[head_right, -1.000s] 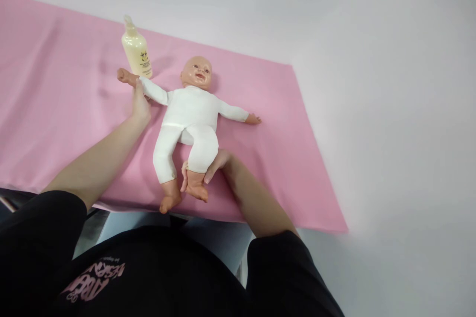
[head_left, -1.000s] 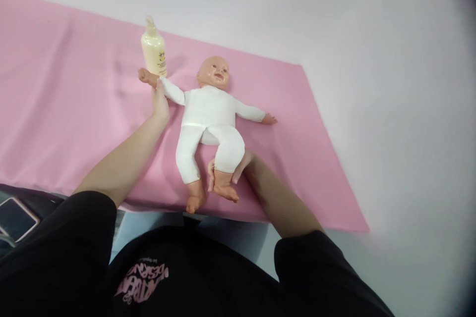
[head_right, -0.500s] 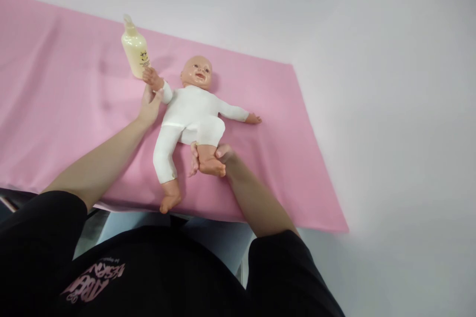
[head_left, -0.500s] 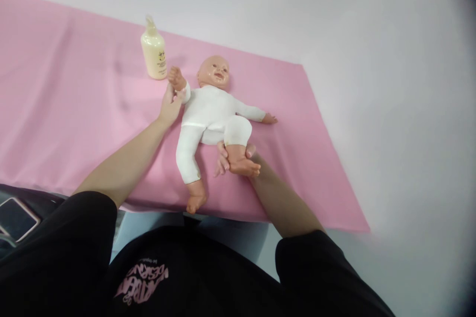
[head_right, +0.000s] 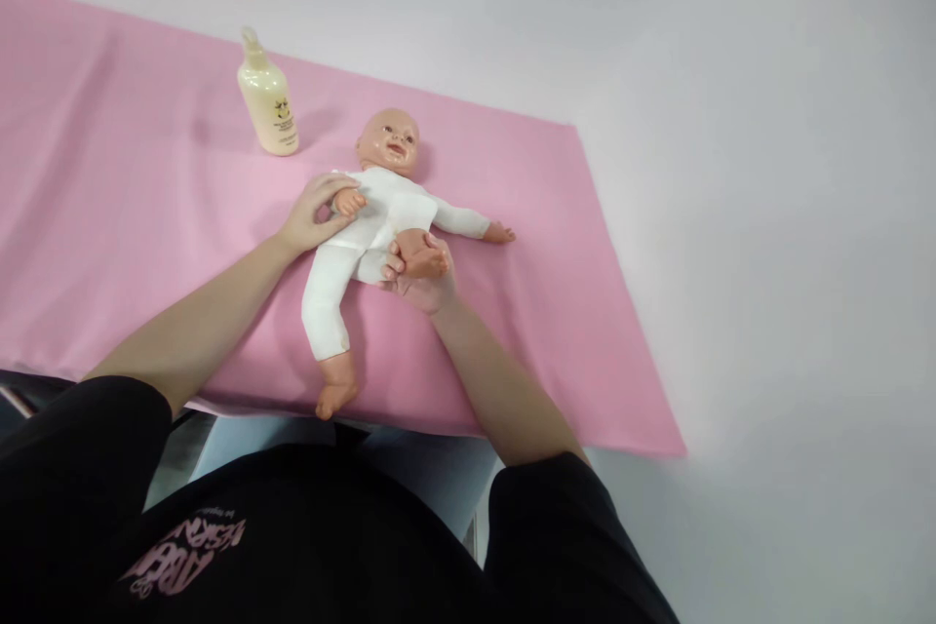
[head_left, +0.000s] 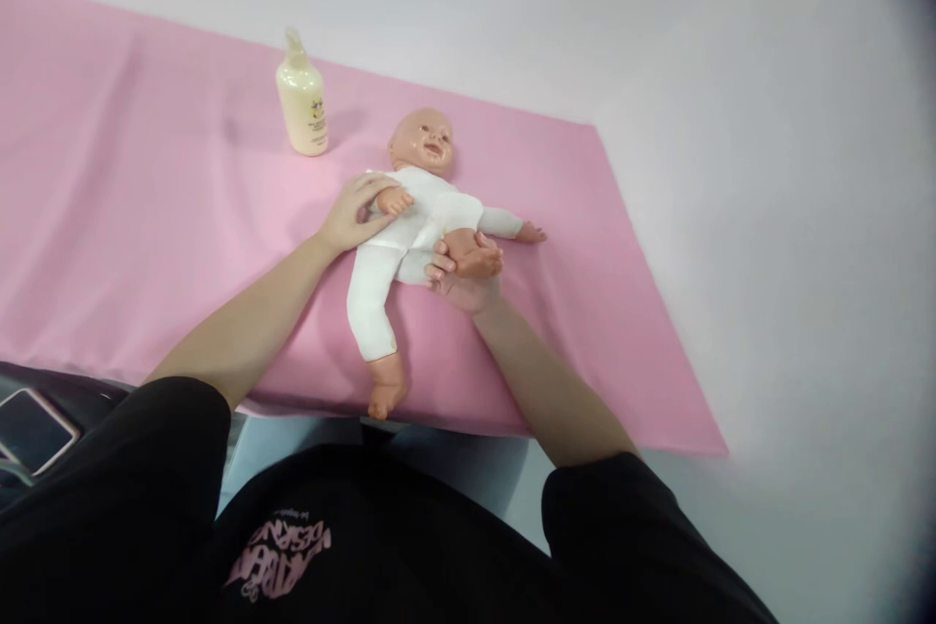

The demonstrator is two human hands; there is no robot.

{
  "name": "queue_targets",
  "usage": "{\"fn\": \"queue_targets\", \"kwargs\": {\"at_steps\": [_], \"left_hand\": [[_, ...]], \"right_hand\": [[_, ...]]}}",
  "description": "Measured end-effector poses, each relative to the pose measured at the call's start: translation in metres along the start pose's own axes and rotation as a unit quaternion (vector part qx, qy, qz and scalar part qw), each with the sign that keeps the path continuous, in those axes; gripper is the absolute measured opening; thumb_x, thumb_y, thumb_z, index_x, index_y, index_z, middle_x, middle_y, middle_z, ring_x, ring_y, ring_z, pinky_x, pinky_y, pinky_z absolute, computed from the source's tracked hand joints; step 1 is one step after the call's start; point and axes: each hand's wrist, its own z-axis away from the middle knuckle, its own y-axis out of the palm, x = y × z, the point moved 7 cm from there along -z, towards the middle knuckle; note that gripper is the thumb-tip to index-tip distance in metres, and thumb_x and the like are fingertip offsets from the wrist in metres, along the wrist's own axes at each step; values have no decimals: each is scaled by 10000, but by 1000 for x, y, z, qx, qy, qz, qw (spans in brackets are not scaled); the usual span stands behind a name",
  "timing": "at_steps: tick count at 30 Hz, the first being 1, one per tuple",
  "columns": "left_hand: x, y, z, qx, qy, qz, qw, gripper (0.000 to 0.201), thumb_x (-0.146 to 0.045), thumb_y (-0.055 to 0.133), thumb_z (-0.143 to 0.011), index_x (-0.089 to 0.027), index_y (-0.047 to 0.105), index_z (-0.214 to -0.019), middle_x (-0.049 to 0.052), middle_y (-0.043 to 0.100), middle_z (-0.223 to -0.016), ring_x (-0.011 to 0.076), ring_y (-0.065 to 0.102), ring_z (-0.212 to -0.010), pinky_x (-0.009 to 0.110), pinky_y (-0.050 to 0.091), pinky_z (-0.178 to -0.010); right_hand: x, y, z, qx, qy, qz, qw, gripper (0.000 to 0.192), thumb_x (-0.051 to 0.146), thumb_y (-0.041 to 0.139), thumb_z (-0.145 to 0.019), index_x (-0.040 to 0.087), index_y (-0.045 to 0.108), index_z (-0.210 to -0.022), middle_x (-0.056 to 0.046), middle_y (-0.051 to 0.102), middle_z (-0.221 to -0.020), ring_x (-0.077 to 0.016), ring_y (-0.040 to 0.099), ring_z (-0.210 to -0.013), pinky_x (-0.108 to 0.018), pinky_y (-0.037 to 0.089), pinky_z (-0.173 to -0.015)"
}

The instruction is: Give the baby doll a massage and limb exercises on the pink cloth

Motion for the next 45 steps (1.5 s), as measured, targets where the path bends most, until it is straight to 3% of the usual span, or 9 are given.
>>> {"fn": "queue_targets", "kwargs": {"at_steps": [7, 12, 18, 24, 27, 31, 36, 39, 45], "left_hand": [[5, -5, 3, -33, -29, 21, 999, 793, -911, 630, -950, -245, 779, -1353, 164, 803, -1354, 378, 730, -1273, 591, 576, -1161], [16, -3, 5, -42, -34, 22, 998, 812, -935, 609, -949, -253, 761, -1363, 163, 793, -1331, 367, 733, -1244, 588, 587, -1154], [36, -2, 4, -82, -54, 56, 994, 854, -968, 543, -971, -246, 693, -1402, 165, 766, -1367, 392, 706, -1371, 609, 537, -1237], [55, -2, 3, -125, -84, 169, 974, 953, -982, 676, -887, -220, 674, -1459, 189, 744, -1486, 417, 663, -1494, 583, 492, -1314], [57, -3, 2, -138, -88, 207, 965, 975, -966, 700, -886, -242, 639, -1536, 192, 712, -1560, 411, 609, -1570, 566, 464, -1346], [54, -6, 1, -158, -102, 223, 956, 958, -976, 675, -896, -263, 645, -1536, 172, 732, -1526, 397, 635, -1543, 552, 482, -1336], [61, -7, 2, -179, -125, 242, 945, 980, -1018, 697, -833, -300, 665, -1499, 148, 736, -1510, 399, 659, -1519, 551, 524, -1291], [67, -5, 1, -170, -117, 233, 950, 963, -1007, 669, -869, -299, 643, -1521, 157, 723, -1536, 402, 633, -1551, 560, 515, -1299], [75, -3, 3, -170, -123, 228, 951, 979, -1009, 663, -871, -285, 630, -1529, 167, 713, -1544, 411, 630, -1553, 562, 528, -1281]], "right_hand": [[0, -13, 1, -32, -6, 30, 999, 461, 723, 640, -993, 263, 613, -964, 56, 586, -704, -197, 642, -770, -377, 677, -827], [0, -16, 1, -8, -1, 32, 999, 456, 713, 679, -964, 260, 632, -991, 40, 622, -748, -208, 658, -814, -407, 684, -878], [-3, -8, 1, 45, 15, 33, 998, 474, 667, 809, -879, 248, 624, -999, 38, 669, -775, -204, 704, -835, -413, 710, -888], [-8, -9, 2, 65, 52, 17, 996, 429, 667, 682, -997, 258, 554, -973, 23, 705, -780, -222, 744, -842, -478, 712, -921], [-11, -6, 3, 108, 64, 46, 991, 425, 619, 760, -973, 256, 540, -978, 0, 750, -822, -237, 779, -881, -496, 708, -958], [-18, 6, 7, 213, 80, 60, 972, 473, 557, 893, -899, 240, 565, -1025, -71, 816, -994, -278, 814, -1026, -543, 683, -1048], [-28, 13, 10, 310, 74, 79, 945, 497, 641, 775, -985, 215, 567, -1131, -118, 801, -1114, -282, 799, -1164, -603, 621, -1171], [-32, 11, 10, 334, 63, 86, 936, 552, 679, 716, -1004, 186, 573, -1209, -128, 783, -1150, -274, 785, -1207, -614, 585, -1223], [-32, 2, 9, 331, 68, 95, 936, 595, 710, 763, -964, 186, 608, -1200, -112, 778, -1113, -279, 779, -1163, -656, 585, -1211]]}}
